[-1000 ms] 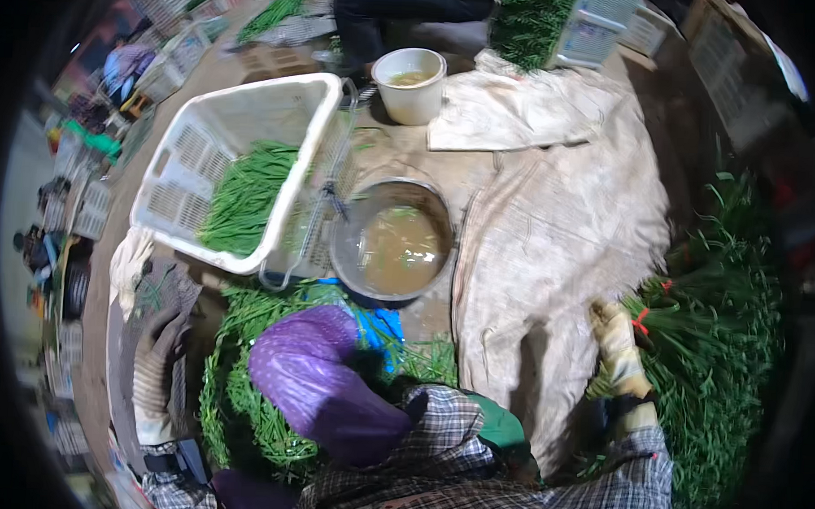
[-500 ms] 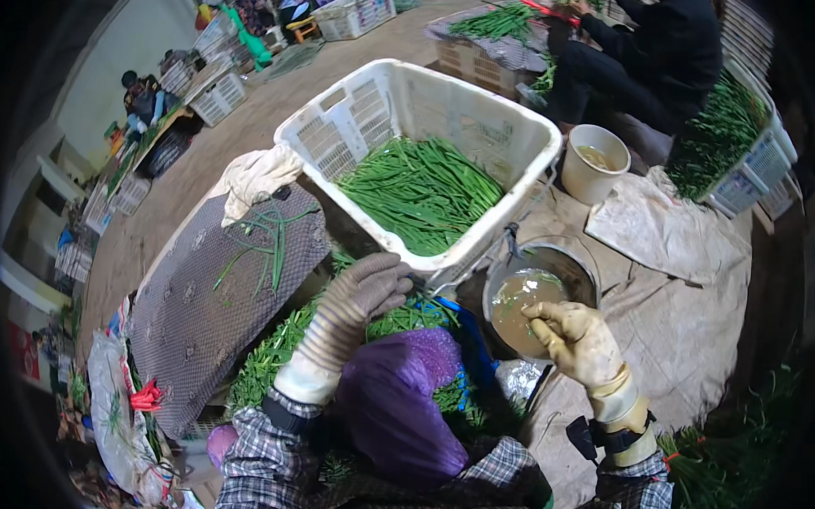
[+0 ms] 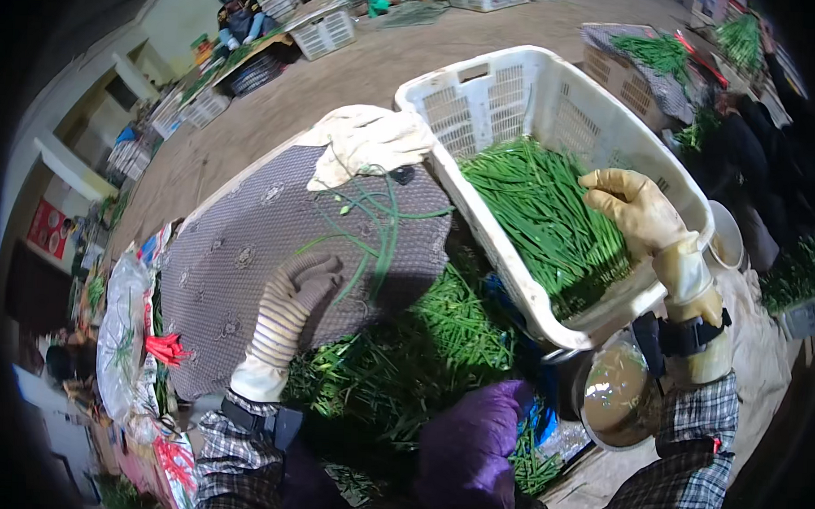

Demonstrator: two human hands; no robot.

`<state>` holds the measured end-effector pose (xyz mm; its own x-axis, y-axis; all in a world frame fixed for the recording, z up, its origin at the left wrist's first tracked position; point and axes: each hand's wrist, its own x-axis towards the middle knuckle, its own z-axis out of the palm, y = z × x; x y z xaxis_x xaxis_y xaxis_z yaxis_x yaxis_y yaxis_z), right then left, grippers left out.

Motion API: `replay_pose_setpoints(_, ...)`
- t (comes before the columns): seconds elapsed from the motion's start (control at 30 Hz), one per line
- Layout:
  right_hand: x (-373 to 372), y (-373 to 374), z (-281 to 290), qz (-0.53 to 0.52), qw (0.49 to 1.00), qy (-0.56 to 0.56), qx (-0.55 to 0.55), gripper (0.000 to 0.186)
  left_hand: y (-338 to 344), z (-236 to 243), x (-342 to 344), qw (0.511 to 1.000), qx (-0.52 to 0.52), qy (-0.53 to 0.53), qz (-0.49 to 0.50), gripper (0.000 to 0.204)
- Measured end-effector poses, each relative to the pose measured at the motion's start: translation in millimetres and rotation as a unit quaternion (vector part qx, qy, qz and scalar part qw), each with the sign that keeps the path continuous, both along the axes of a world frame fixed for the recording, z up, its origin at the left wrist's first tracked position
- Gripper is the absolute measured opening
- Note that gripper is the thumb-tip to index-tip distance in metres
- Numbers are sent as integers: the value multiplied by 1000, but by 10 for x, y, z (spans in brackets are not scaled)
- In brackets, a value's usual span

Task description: Sorting through green leaf vegetables and bundling them together with red ties.

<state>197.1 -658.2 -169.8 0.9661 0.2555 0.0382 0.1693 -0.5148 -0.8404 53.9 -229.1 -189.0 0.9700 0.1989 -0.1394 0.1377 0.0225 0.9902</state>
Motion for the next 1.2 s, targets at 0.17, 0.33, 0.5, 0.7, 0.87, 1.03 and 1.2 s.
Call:
replay_pose_setpoints(0.17, 499, 482, -395, 34, 988, 102, 111, 25, 396, 142, 350, 789, 578, -177, -108, 51)
replay_pose_setpoints(0.33, 401, 1221, -404, 44, 995, 27, 81, 21, 153, 179, 722, 776, 598, -131, -150, 64)
replay_pose_setpoints(0.5, 98, 2257, -362, 98, 929, -339, -109, 43, 206, -216, 602, 766, 632, -43, -111, 46)
replay_pose_setpoints(0.7, -23, 3180, -522, 110, 909, -213, -341, 71, 139, -480, 301, 793, 583, -174, -10, 38)
replay_pose_setpoints(0.87, -320, 3410, -714, 152, 912, -239, -297, 41, 365, -936, -351, 919, 346, -128, 136, 36)
replay_pose_setpoints(1.03, -296, 3436, -887, 159, 936, -175, -261, 21, 100, -584, -653, 979, -110, 20, 172, 40)
replay_pose_setpoints(1.2, -549, 3553, -620, 181, 929, -78, -314, 20, 314, -846, -783, 917, -390, -85, 6, 38)
